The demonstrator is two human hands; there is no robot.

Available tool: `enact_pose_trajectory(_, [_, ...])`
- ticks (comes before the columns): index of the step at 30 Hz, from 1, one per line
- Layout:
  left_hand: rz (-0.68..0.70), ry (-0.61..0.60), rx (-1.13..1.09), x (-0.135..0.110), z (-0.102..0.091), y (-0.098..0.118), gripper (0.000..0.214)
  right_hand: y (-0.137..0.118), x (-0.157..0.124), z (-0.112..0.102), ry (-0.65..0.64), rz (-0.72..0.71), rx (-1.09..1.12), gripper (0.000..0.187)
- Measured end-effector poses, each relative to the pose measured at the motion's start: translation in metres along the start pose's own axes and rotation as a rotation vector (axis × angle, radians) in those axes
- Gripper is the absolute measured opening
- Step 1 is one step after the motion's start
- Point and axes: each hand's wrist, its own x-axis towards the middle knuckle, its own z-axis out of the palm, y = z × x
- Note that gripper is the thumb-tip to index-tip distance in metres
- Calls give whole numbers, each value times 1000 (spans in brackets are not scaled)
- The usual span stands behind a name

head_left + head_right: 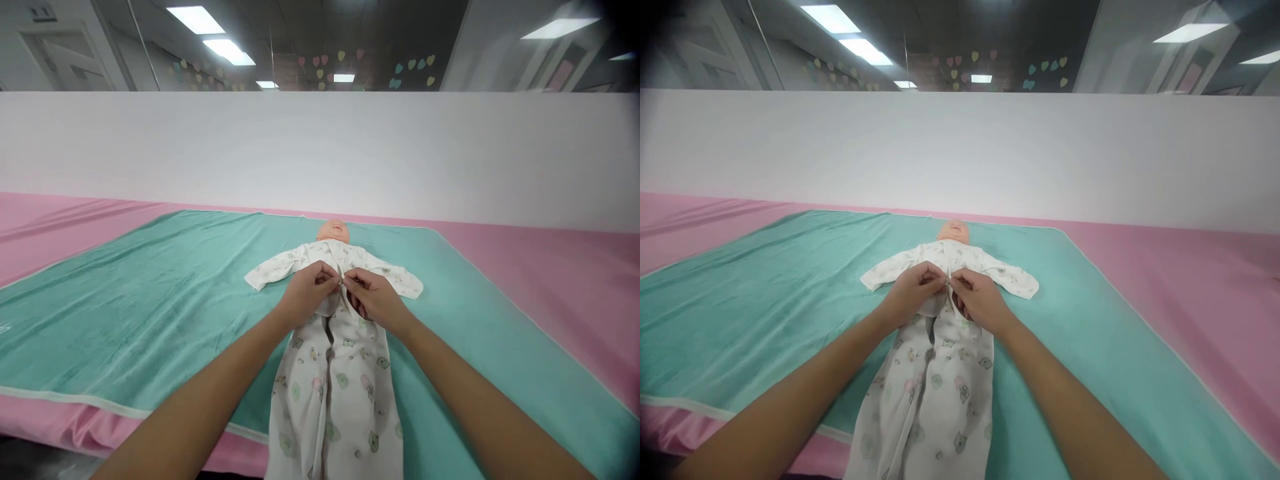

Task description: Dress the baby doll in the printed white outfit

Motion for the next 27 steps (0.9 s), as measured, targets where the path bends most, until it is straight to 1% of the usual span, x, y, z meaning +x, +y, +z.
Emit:
enact_pose_trajectory(3, [-8,0,-21,0,0,0,19,0,0,0,14,1,0,26])
enact_pose_trajectory(8, [-12,-4,-2,1,0,0,18,0,0,-2,-16,13,56,25])
enact_pose_trajectory(12, [-8,10,24,1,1,-1,17,2,0,-3,-26,33,85,18])
enact_pose_trajectory(16, [-4,28,111,0,3,0,19,2,0,-2,-8,41,55,17])
enact_pose_trajectory(21, [-7,45,236,-3,6,6,24,2,1,0,41,28,13,13])
enact_pose_trajectory(23, [-1,70,294,-3,8,8,19,3,2,2,71,7,-31,9])
enact_pose_trajectory(26, [25,107,367,-2,11,8,3,3,2,4,109,-40,-105,9])
enact_pose_trajectory(27, [37,109,374,-2,11,7,5,3,2,4,113,-51,-121,9])
